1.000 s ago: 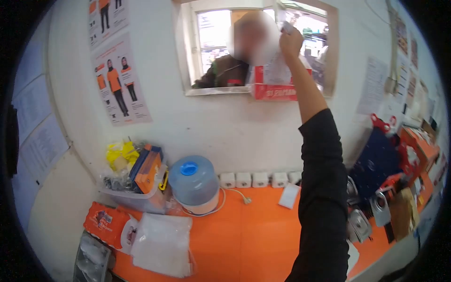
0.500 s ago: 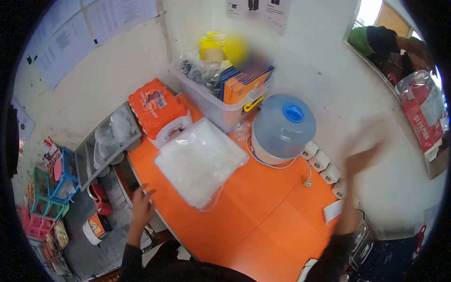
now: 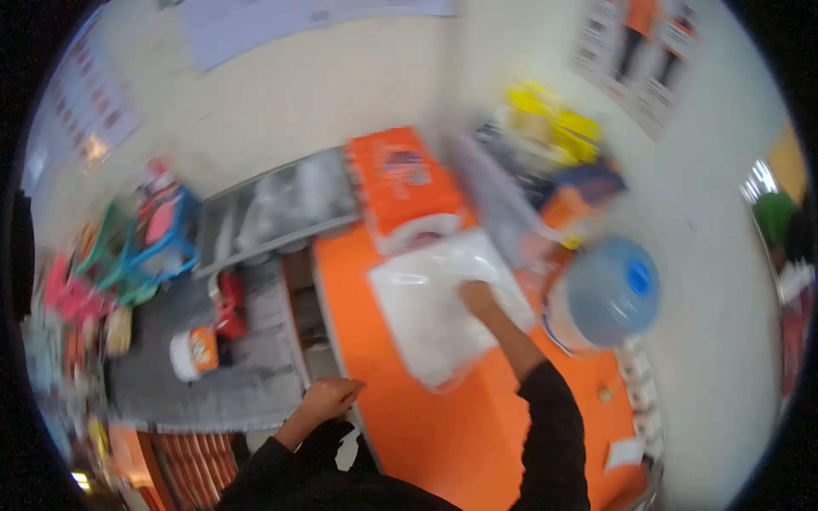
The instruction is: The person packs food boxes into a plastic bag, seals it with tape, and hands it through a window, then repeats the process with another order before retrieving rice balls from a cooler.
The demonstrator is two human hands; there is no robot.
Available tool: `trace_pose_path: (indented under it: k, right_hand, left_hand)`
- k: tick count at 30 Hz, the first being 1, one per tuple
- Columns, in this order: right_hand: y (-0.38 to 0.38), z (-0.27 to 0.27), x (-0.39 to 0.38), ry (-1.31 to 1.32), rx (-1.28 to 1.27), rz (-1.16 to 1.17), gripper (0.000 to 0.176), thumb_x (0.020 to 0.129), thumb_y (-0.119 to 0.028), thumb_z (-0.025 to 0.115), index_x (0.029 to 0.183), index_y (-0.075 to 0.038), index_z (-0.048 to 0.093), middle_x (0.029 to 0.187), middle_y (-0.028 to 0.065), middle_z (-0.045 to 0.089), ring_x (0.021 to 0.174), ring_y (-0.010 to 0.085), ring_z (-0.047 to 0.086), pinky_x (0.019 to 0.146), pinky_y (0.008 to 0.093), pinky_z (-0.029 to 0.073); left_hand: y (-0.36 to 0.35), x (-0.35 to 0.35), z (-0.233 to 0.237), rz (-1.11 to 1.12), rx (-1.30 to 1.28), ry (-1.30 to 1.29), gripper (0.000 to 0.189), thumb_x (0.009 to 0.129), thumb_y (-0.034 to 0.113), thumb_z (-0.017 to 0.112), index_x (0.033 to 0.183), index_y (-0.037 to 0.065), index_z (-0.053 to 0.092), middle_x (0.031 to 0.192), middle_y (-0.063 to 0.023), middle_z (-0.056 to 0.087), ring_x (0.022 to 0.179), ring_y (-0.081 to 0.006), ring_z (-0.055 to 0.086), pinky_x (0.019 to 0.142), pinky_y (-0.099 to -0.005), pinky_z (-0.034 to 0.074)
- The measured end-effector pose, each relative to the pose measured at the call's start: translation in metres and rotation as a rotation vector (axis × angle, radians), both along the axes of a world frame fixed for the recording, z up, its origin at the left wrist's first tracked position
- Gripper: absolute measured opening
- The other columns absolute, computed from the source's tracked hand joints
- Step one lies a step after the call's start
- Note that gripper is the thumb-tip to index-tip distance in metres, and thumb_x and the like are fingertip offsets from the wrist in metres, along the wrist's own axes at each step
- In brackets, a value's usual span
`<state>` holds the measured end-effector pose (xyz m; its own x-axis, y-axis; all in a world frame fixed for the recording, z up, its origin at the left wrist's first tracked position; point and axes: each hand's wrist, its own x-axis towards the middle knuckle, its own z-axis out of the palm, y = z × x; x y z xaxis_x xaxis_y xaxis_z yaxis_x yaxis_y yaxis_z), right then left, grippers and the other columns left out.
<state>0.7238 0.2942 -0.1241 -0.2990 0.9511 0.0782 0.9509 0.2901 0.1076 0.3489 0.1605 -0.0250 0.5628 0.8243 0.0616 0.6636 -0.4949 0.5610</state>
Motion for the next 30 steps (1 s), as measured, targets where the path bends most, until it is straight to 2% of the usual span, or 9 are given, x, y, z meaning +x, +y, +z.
trace_pose_path:
  k: [4, 5, 10, 13, 16, 24, 26, 28, 30]
  right_hand:
    - [0.003, -0.012, 0.061, 1.003, -0.117, 0.118, 0.015, 0.077, -0.014, 0.051, 0.081, -0.005, 0.062, 0.081, 0.013, 0.061, 0.077, 0.0248, 0.056, 0.072, 0.0363, 0.043]
    - [0.001, 0.048, 0.071, 1.455, -0.361, -0.42, 0.019, 0.081, -0.017, 0.05, 0.088, -0.002, 0.059, 0.08, 0.009, 0.06, 0.077, 0.0214, 0.055, 0.073, 0.0347, 0.043]
    - [-0.034, 0.322, -0.026, 0.808, 0.762, -0.282, 0.034, 0.086, -0.021, 0.048, 0.11, 0.003, 0.05, 0.101, 0.0205, 0.055, 0.09, 0.0258, 0.054, 0.075, 0.033, 0.045]
    - [-0.111, 0.392, -0.213, 0.515, -0.066, -0.364, 0.023, 0.079, -0.023, 0.057, 0.078, 0.0, 0.06, 0.076, 0.0169, 0.059, 0.067, 0.0283, 0.055, 0.058, 0.0347, 0.04]
    - [-0.141, 0.328, -0.292, 0.561, -0.492, 0.45, 0.015, 0.075, -0.017, 0.056, 0.071, -0.003, 0.06, 0.066, 0.0141, 0.059, 0.058, 0.0309, 0.057, 0.051, 0.0387, 0.044]
    - [-0.171, 0.29, -0.443, 0.234, -1.205, 0.683, 0.037, 0.067, -0.035, 0.072, 0.077, -0.001, 0.059, 0.061, 0.0126, 0.057, 0.058, 0.0229, 0.059, 0.053, 0.03, 0.044]
    - [-0.168, 0.267, -0.464, 0.735, -1.464, 0.921, 0.032, 0.076, -0.027, 0.067, 0.088, 0.002, 0.058, 0.065, 0.0115, 0.059, 0.062, 0.0144, 0.061, 0.054, 0.0259, 0.046]
    - [-0.169, 0.244, -0.473, 1.413, -1.454, 0.462, 0.027, 0.08, -0.025, 0.063, 0.09, 0.0, 0.058, 0.063, 0.0074, 0.059, 0.059, 0.0108, 0.058, 0.05, 0.0253, 0.045]
    - [-0.165, 0.23, -0.496, 1.682, -0.976, -0.282, 0.031, 0.088, -0.031, 0.051, 0.095, -0.002, 0.057, 0.053, 0.0034, 0.053, 0.045, 0.0089, 0.051, 0.041, 0.022, 0.039]
  left_hand:
    - [-0.044, -0.074, 0.013, 0.033, -0.12, -0.015, 0.017, 0.08, 0.02, 0.056, 0.094, 0.013, 0.062, 0.076, -0.0087, 0.063, 0.068, -0.026, 0.061, 0.061, -0.0382, 0.048]
    - [-0.049, -0.084, 0.016, 0.114, -0.116, -0.015, 0.017, 0.08, 0.02, 0.056, 0.094, 0.013, 0.062, 0.076, -0.0087, 0.063, 0.068, -0.026, 0.061, 0.061, -0.0382, 0.048]
    - [-0.055, -0.092, 0.042, 0.143, -0.306, -0.373, 0.026, 0.082, 0.02, 0.054, 0.107, 0.012, 0.055, 0.09, -0.0099, 0.062, 0.083, -0.0282, 0.059, 0.073, -0.0368, 0.047]
    - [-0.04, -0.075, 0.088, 0.258, 0.05, -0.708, 0.042, 0.076, 0.018, 0.064, 0.113, 0.006, 0.049, 0.106, -0.0105, 0.057, 0.099, -0.0265, 0.054, 0.076, -0.0374, 0.045]
    - [-0.038, -0.098, 0.127, 0.187, 0.339, -0.777, 0.046, 0.072, 0.018, 0.067, 0.113, 0.005, 0.049, 0.103, -0.0115, 0.057, 0.097, -0.0283, 0.054, 0.076, -0.0386, 0.045]
    - [-0.072, -0.316, 0.169, -0.235, -0.494, 0.273, 0.031, 0.07, 0.017, 0.067, 0.096, 0.002, 0.06, 0.09, -0.0125, 0.061, 0.078, -0.0254, 0.06, 0.06, -0.0388, 0.043]
    - [-0.062, -0.356, 0.127, -0.696, -0.945, -0.478, 0.033, 0.078, 0.017, 0.061, 0.106, -0.001, 0.056, 0.096, -0.0129, 0.062, 0.085, -0.0206, 0.061, 0.07, -0.0314, 0.048]
    - [-0.086, -0.376, 0.016, -0.202, -1.398, -1.541, 0.044, 0.084, 0.02, 0.056, 0.12, -0.002, 0.044, 0.114, -0.0154, 0.054, 0.103, -0.024, 0.054, 0.087, -0.0336, 0.044]
    - [-0.115, -0.368, 0.026, 0.26, -1.241, -1.427, 0.06, 0.084, 0.031, 0.055, 0.132, 0.005, 0.03, 0.131, -0.0166, 0.038, 0.118, -0.0301, 0.04, 0.096, -0.0428, 0.036]
